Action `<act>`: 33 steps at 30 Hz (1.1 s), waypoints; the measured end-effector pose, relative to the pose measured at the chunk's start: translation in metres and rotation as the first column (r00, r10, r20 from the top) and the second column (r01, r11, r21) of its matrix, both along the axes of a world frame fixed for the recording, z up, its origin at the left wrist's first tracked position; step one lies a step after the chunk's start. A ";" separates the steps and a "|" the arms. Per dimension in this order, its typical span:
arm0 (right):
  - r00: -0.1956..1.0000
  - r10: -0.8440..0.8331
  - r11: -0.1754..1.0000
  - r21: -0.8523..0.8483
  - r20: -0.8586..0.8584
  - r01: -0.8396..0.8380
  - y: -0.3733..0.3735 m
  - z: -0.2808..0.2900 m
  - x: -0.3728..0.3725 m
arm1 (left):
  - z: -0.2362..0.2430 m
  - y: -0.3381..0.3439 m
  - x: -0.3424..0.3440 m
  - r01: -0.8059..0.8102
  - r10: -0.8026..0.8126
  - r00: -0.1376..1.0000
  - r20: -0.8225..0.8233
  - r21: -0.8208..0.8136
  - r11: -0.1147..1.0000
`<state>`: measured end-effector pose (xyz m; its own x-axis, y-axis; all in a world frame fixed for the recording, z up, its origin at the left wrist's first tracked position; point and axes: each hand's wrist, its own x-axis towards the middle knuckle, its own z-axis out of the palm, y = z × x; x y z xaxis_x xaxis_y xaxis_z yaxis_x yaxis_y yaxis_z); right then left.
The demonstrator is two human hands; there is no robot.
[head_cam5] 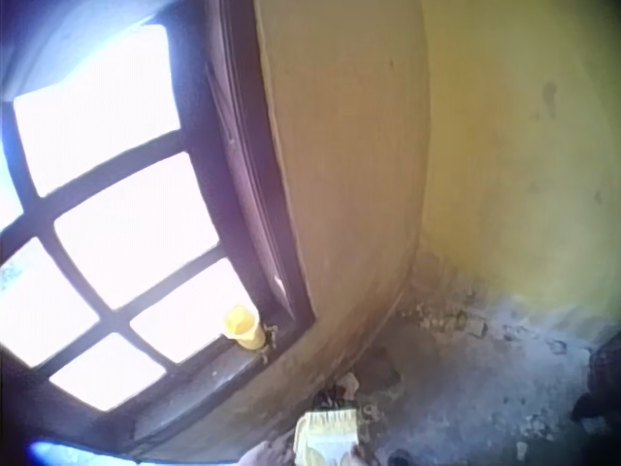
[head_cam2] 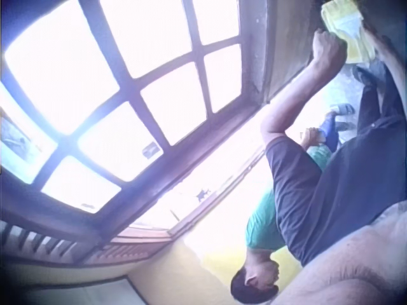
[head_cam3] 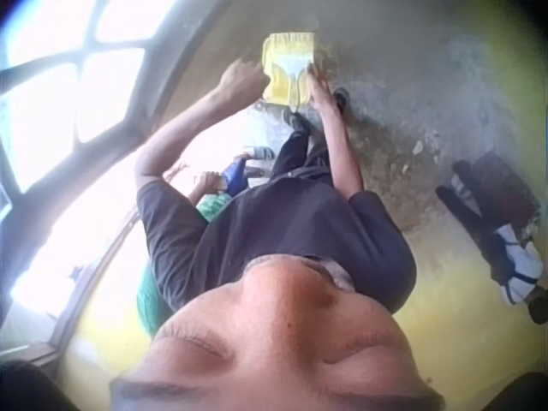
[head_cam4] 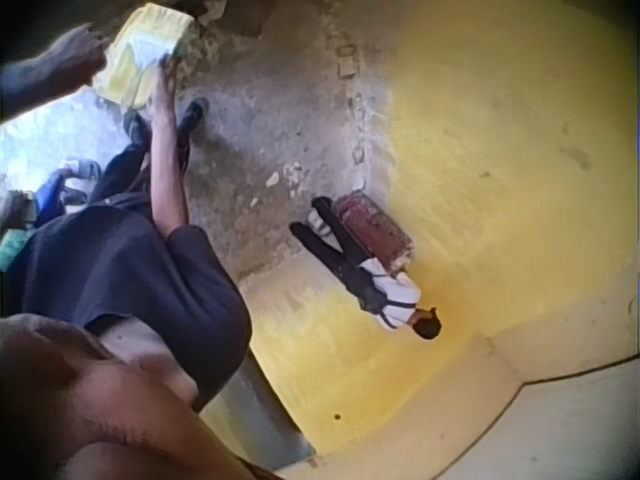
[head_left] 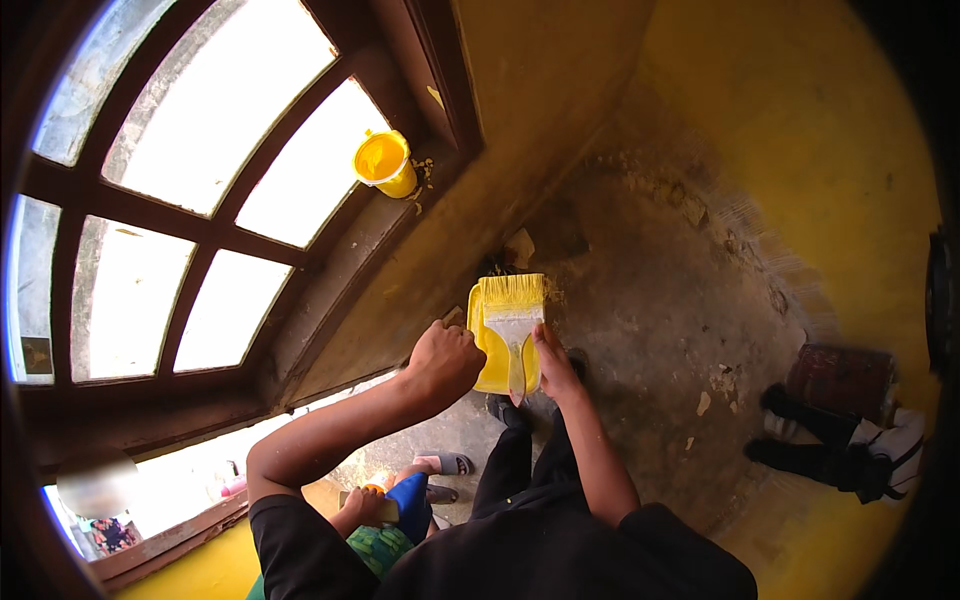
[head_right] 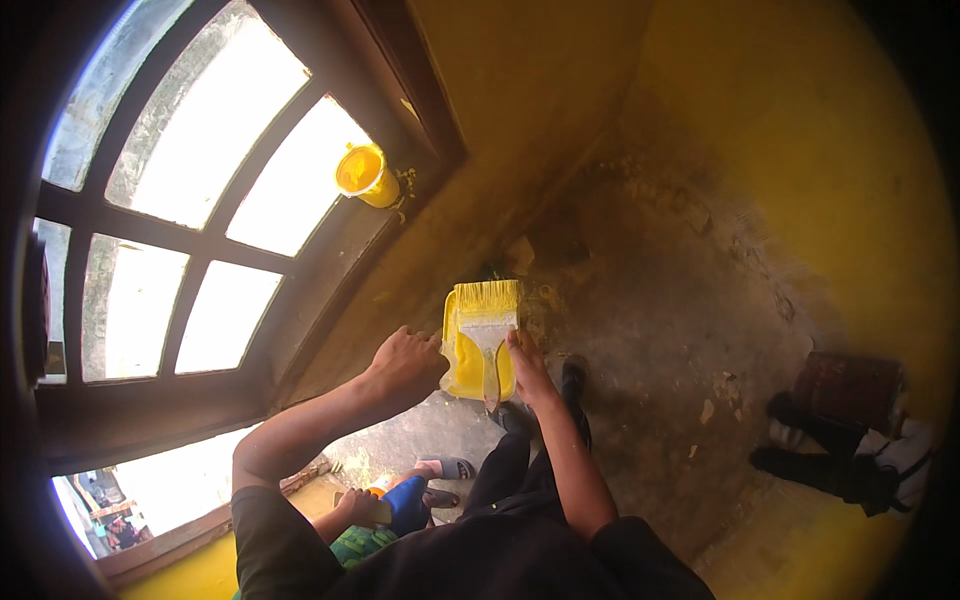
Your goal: The person uses a brush to paint a wall with yellow paint, then pours more yellow paint from a container into a small plastic tray.
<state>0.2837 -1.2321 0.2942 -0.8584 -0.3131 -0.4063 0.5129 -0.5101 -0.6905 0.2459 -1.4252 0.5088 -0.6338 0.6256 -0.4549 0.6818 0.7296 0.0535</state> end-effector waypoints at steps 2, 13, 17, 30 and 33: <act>1.000 0.010 1.000 -0.014 0.001 -0.010 -0.002 0.002 -0.002 | 0.004 0.003 -0.001 -0.046 0.056 0.992 0.114 -0.094 0.995; 1.000 0.026 0.999 -0.041 0.002 -0.026 -0.005 0.020 -0.003 | 0.005 0.001 -0.013 -0.125 0.139 0.954 0.267 -0.069 0.990; 0.999 0.034 0.998 -0.051 -0.024 -0.035 -0.007 0.019 -0.005 | 0.001 -0.001 -0.016 -0.169 0.179 0.938 0.299 -0.058 0.984; 0.999 0.035 0.999 -0.030 0.015 -0.034 -0.006 0.027 -0.013 | -0.007 0.002 -0.033 -0.239 0.279 0.849 0.448 -0.145 0.960; 0.998 0.060 0.998 -0.034 0.036 -0.059 -0.006 0.016 -0.013 | -0.004 0.001 -0.040 -0.232 0.273 0.796 0.540 -0.144 0.962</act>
